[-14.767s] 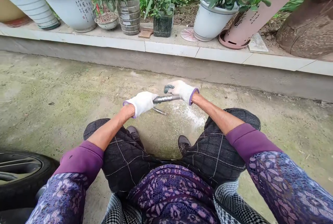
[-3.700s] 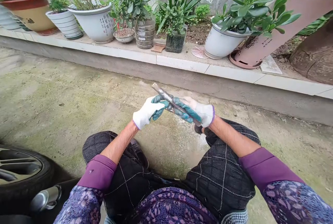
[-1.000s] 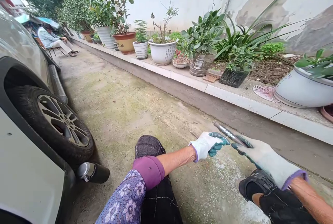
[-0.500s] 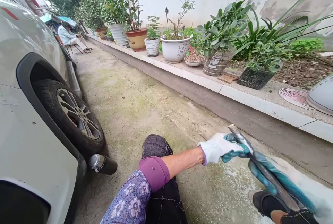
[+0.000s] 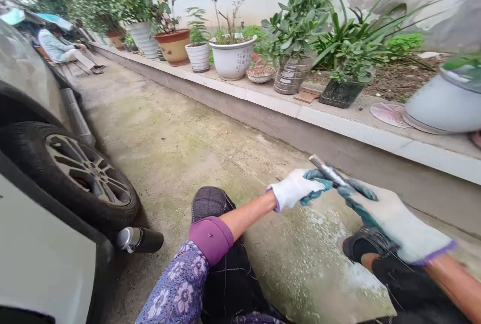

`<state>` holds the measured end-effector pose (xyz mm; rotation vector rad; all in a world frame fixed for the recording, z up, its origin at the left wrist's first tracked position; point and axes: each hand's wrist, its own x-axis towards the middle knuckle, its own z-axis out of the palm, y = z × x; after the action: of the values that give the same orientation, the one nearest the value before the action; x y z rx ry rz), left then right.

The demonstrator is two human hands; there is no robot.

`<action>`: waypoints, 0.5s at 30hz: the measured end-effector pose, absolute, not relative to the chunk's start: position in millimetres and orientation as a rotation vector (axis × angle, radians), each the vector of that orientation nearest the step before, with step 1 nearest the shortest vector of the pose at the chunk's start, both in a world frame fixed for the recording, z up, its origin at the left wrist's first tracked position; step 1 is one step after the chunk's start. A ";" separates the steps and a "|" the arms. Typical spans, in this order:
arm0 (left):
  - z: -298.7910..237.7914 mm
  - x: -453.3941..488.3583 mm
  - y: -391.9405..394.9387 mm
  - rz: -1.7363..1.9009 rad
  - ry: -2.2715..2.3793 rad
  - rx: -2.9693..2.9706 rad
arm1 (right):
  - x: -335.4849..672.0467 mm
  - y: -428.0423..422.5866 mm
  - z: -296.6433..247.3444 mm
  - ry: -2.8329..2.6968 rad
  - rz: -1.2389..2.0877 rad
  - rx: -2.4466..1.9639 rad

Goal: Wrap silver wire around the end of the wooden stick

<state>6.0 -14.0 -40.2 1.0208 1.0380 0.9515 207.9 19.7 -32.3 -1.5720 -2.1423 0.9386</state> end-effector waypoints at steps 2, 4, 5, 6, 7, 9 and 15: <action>-38.4 -1.8 -13.5 0.935 1.032 1.115 | 201.9 11.1 -17.7 -1.922 1.260 -1.501; -39.5 -7.0 -8.3 0.919 1.030 1.149 | 197.6 10.9 -8.3 -1.750 1.392 -1.475; -39.9 -8.0 -5.6 0.917 1.012 1.161 | 196.9 13.2 -6.0 -1.690 1.420 -1.498; -39.4 -8.0 -3.8 0.907 1.013 1.183 | 196.9 16.3 -4.9 -1.659 1.435 -1.491; -37.5 -7.2 -3.4 0.885 1.009 1.192 | 197.4 19.6 -4.8 -1.661 1.401 -1.490; -30.4 -4.4 -7.2 0.859 1.011 1.208 | 198.2 25.6 -6.3 -1.738 1.300 -1.554; -20.3 -0.8 -19.3 0.841 1.079 1.191 | 193.8 33.8 -6.4 -1.890 1.147 -1.609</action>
<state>-0.8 -19.3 -20.3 1.1908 1.0786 0.8414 193.8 33.8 -6.4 -1.6088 -1.8901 1.1466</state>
